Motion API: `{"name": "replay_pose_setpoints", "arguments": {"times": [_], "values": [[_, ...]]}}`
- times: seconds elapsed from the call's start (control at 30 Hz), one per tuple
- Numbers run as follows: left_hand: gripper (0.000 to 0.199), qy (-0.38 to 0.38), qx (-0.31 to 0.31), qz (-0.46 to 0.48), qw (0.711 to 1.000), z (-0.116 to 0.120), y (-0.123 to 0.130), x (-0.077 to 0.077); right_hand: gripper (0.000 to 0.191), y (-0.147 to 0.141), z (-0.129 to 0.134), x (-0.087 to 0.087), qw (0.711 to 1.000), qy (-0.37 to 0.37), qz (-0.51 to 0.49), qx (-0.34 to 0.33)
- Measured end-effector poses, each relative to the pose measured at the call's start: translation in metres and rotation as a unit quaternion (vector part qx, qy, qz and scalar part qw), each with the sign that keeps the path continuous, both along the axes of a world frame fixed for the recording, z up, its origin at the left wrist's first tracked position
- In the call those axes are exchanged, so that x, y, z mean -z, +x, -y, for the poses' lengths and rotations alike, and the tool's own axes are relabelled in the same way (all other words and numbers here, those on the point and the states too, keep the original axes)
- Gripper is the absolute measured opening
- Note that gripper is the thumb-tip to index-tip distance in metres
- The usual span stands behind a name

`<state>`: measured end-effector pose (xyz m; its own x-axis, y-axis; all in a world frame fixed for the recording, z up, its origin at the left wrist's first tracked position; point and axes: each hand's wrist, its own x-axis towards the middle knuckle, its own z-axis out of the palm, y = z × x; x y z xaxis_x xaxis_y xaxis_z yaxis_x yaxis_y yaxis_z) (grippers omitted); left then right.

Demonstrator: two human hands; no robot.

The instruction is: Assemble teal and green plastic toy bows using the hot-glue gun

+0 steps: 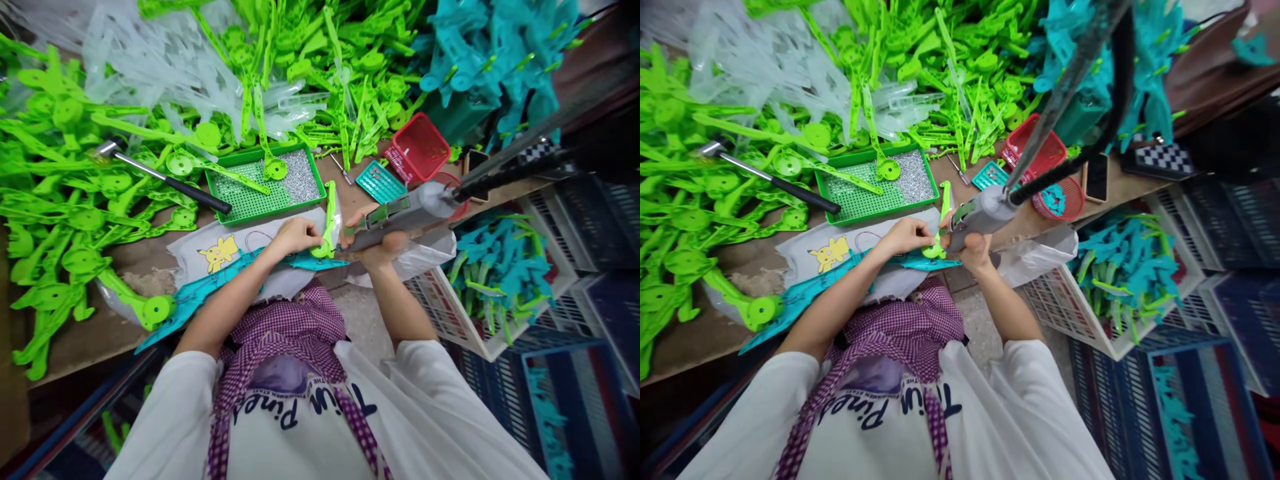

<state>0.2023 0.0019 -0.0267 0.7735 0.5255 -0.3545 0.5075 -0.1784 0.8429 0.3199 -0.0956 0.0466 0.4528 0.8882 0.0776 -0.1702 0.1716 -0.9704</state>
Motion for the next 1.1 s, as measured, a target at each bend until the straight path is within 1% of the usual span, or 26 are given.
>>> {"name": "replay_pose_setpoints", "arguments": {"times": [0.17, 0.3, 0.43, 0.5, 0.57, 0.6, 0.67, 0.73, 0.77, 0.8, 0.83, 0.87, 0.93, 0.97, 1.03, 1.1], "values": [[0.012, 0.006, -0.008, -0.002, 1.000, 0.002, -0.001, -0.003, 0.069, -0.001, 0.006, 0.009, 0.999, 0.028, 0.021, -0.007], [0.010, 0.008, -0.001, -0.006, 1.000, 0.002, -0.002, -0.005, 0.067, 0.000, 0.008, 0.017, 0.998, 0.041, 0.040, -0.016], [0.009, 0.012, 0.003, -0.003, 1.000, 0.002, -0.002, -0.005, 0.063, 0.002, 0.009, 0.022, 0.997, 0.060, 0.047, -0.006], [0.008, 0.018, 0.003, -0.002, 1.000, 0.002, -0.002, -0.005, 0.061, 0.003, 0.010, 0.017, 0.997, 0.055, 0.049, -0.017], [0.009, 0.022, 0.008, -0.005, 1.000, 0.001, -0.003, -0.004, 0.059, 0.005, 0.008, 0.005, 0.997, 0.048, 0.053, -0.039], [0.009, 0.022, 0.013, -0.007, 1.000, 0.001, -0.003, -0.004, 0.058, 0.005, 0.003, -0.004, 0.996, 0.054, 0.056, -0.039], [0.009, 0.024, 0.024, -0.010, 0.999, 0.001, -0.003, -0.003, 0.058, 0.001, -0.016, -0.022, 0.992, 0.109, 0.061, -0.023], [0.008, 0.036, 0.028, -0.011, 0.999, 0.001, -0.003, -0.003, 0.062, -0.009, -0.052, -0.033, 0.981, 0.185, 0.060, -0.009], [0.008, 0.042, 0.028, -0.011, 0.999, 0.001, -0.003, -0.004, 0.061, -0.017, -0.074, -0.035, 0.982, 0.175, 0.054, -0.045], [0.009, 0.045, 0.028, -0.012, 0.999, 0.001, -0.003, -0.005, 0.062, -0.026, -0.099, -0.034, 0.988, 0.144, 0.046, -0.034], [0.010, 0.047, 0.028, -0.015, 0.998, 0.001, -0.004, -0.006, 0.064, -0.036, -0.124, -0.030, 0.992, 0.117, 0.053, 0.007], [0.012, 0.048, 0.030, -0.019, 0.998, 0.001, -0.005, -0.007, 0.062, -0.046, -0.148, -0.023, 0.992, 0.105, 0.065, 0.020], [0.016, 0.052, 0.038, -0.029, 0.998, 0.001, -0.007, -0.010, 0.064, -0.063, -0.188, -0.007, 0.993, 0.088, 0.074, 0.022], [0.017, 0.058, 0.043, -0.033, 0.997, 0.001, -0.007, -0.012, 0.064, -0.069, -0.203, 0.001, 0.993, 0.085, 0.075, 0.013], [0.019, 0.071, 0.050, -0.038, 0.995, 0.000, -0.008, -0.013, 0.064, -0.075, -0.222, 0.018, 0.994, 0.075, 0.073, -0.011], [0.022, 0.080, 0.056, -0.044, 0.994, 0.000, -0.008, -0.013, 0.066, -0.077, -0.229, 0.031, 0.995, 0.057, 0.069, -0.033]]}}
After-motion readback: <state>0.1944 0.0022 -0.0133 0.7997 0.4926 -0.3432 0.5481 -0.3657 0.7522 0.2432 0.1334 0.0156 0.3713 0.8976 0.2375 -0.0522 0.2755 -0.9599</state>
